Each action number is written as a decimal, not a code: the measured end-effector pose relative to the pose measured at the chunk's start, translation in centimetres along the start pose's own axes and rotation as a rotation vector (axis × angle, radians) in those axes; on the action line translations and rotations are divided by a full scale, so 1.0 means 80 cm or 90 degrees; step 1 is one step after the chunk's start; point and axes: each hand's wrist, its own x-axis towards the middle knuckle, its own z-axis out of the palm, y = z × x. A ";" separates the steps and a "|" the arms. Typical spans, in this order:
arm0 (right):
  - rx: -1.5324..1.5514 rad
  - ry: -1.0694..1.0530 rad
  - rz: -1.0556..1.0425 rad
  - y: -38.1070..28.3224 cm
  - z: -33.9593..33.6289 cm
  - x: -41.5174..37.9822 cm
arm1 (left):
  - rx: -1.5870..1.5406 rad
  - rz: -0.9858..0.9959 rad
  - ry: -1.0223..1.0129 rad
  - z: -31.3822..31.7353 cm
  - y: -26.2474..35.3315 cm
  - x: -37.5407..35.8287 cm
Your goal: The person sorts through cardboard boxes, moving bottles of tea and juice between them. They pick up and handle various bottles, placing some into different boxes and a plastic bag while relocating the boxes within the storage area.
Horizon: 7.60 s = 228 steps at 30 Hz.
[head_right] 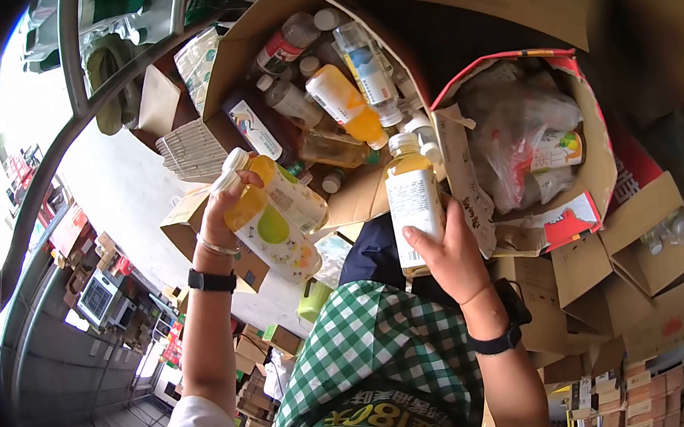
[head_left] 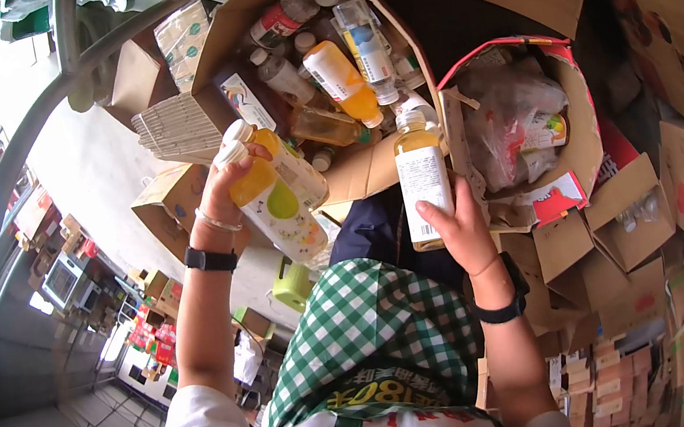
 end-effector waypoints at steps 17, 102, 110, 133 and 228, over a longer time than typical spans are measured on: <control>0.112 0.186 0.048 -0.037 -0.041 -0.036 | -0.191 -0.111 -0.108 0.069 -0.048 -0.030; -1.099 -0.090 -0.108 -0.048 0.164 0.365 | 0.550 0.347 -0.091 0.099 -0.164 0.015; -0.931 -0.096 -0.364 -0.058 0.122 0.274 | 0.479 0.397 0.250 0.027 -0.166 0.035; -0.230 -0.281 -0.126 -0.167 0.013 0.077 | 0.609 0.382 0.146 0.068 -0.119 -0.042; -0.177 0.535 0.319 0.319 -0.191 -0.379 | 1.100 0.812 -0.480 0.676 -0.219 -0.034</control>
